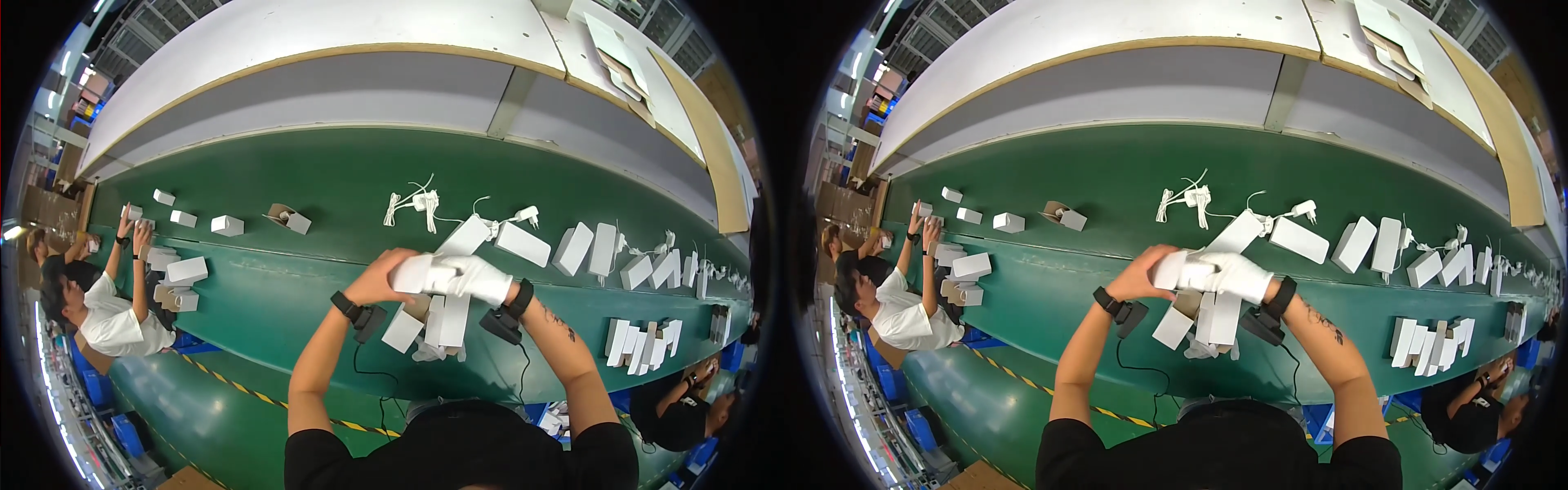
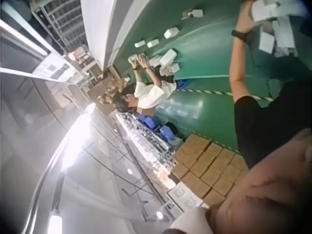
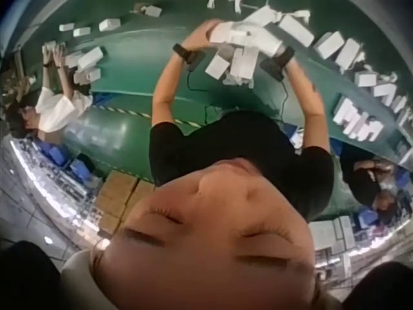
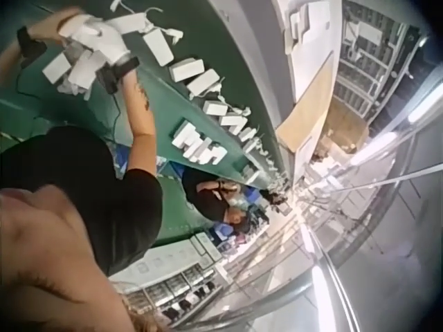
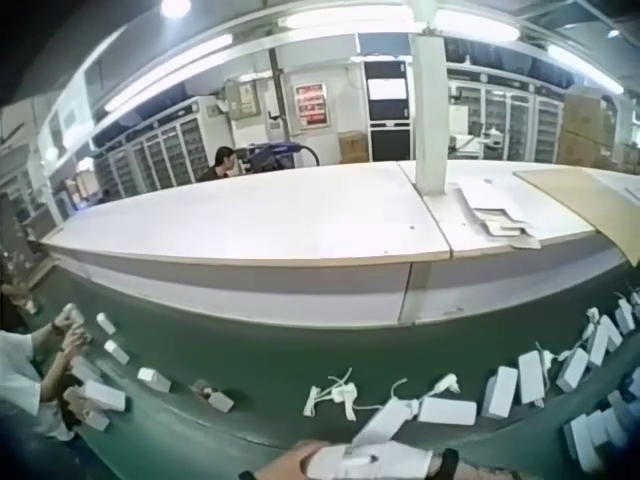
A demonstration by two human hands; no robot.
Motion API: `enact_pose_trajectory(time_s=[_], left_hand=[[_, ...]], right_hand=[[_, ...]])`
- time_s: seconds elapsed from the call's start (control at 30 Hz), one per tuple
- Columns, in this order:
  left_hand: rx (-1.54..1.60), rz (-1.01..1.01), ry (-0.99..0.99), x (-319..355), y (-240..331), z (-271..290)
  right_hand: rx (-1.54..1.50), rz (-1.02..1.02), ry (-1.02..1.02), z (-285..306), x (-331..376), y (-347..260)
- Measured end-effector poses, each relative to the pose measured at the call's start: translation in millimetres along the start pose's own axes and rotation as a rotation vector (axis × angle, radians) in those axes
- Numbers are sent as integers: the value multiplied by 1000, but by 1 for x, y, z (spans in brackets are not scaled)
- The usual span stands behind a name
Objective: The person places a power adapter and its cable into a cardboard box, folds the box closed, and sets it onto the conveyor belt, repeating the process for multiple units.
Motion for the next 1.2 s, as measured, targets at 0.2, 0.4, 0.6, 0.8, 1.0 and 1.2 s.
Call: enact_pose_trajectory(time_s=[0.2, 0.4, 0.6, 0.8, 1.0, 1.2], left_hand=[[198, 40, 201, -1, -13, -20], [137, -95, 290, -13, -24, -21], [221, -79, 787, 28, -134, 87], [315, 26, 961, 23, -203, 131], [163, 39, 977, 47, -210, 133], [-242, -13, 1494, 48, -104, 79]], right_hand=[[1380, 106, 254, -23, -11, -36], [1272, 443, 96, -21, -53, -20], [582, 440, 571, -41, -133, 21], [396, -450, 968, 13, -186, 140], [226, -285, 786, 38, -212, 126], [1137, -198, 1037, 55, -220, 119]])
Point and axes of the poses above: each hand's wrist, its own x-axis away from the middle knuckle, its own z-axis out of the back of the hand, y = z × x, the point moved 4 cm from there along -x, towards the middle knuckle, and after that the axes turned 9 degrees about x, right-handed, at the moved point
